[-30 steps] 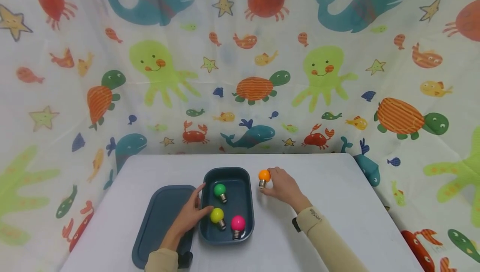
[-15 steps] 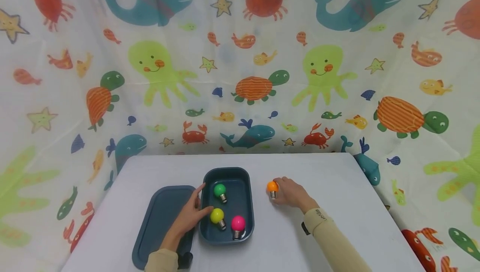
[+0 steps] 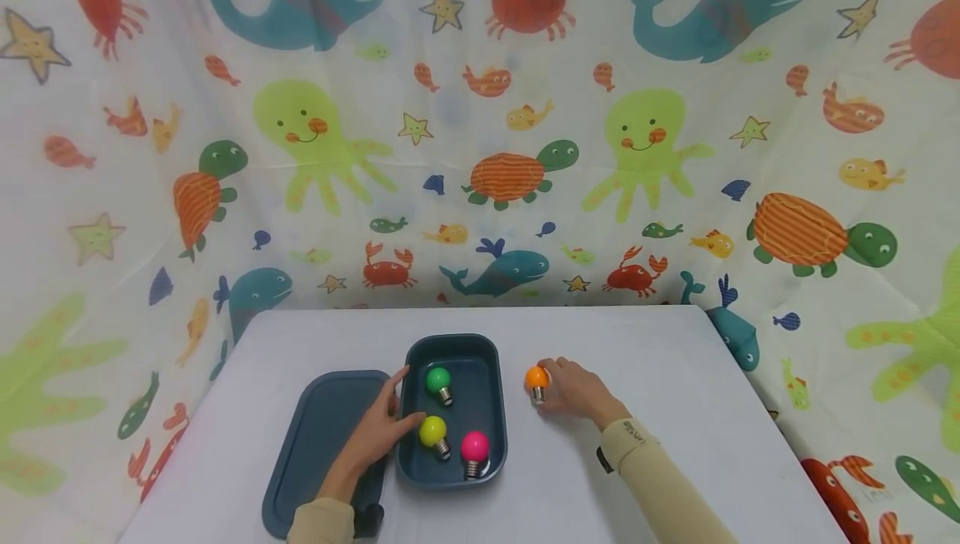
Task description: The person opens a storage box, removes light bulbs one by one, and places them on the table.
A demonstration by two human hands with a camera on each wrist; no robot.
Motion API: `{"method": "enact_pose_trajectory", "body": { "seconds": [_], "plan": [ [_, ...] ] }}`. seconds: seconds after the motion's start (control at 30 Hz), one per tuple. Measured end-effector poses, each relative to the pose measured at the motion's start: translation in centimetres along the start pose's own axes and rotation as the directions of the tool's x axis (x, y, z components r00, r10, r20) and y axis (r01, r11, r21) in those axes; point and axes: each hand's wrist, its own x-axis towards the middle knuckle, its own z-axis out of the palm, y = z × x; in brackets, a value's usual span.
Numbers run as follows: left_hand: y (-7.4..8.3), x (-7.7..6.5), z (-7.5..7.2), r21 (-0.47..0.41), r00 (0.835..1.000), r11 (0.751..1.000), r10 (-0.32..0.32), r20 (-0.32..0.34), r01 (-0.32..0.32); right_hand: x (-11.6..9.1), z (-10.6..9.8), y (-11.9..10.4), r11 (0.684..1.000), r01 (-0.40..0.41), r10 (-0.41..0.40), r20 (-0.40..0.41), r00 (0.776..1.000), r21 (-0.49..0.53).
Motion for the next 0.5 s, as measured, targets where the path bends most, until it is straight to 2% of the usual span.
{"method": "enact_pose_trajectory", "body": {
  "seconds": [0.27, 0.5],
  "plan": [
    [-0.1, 0.4, -0.2, -0.013, 1.0, 1.0, 0.003, 0.009, -0.002, 0.1, -0.2, -0.1, 1.0, -0.018, 0.018, 0.017, 1.0, -0.023],
    [-0.2, 0.8, -0.4, -0.006, 1.0, 1.0, 0.016, 0.007, -0.016, 0.4, -1.4, -0.4, 1.0, -0.018, 0.018, 0.016, 1.0, 0.025]
  ]
}}
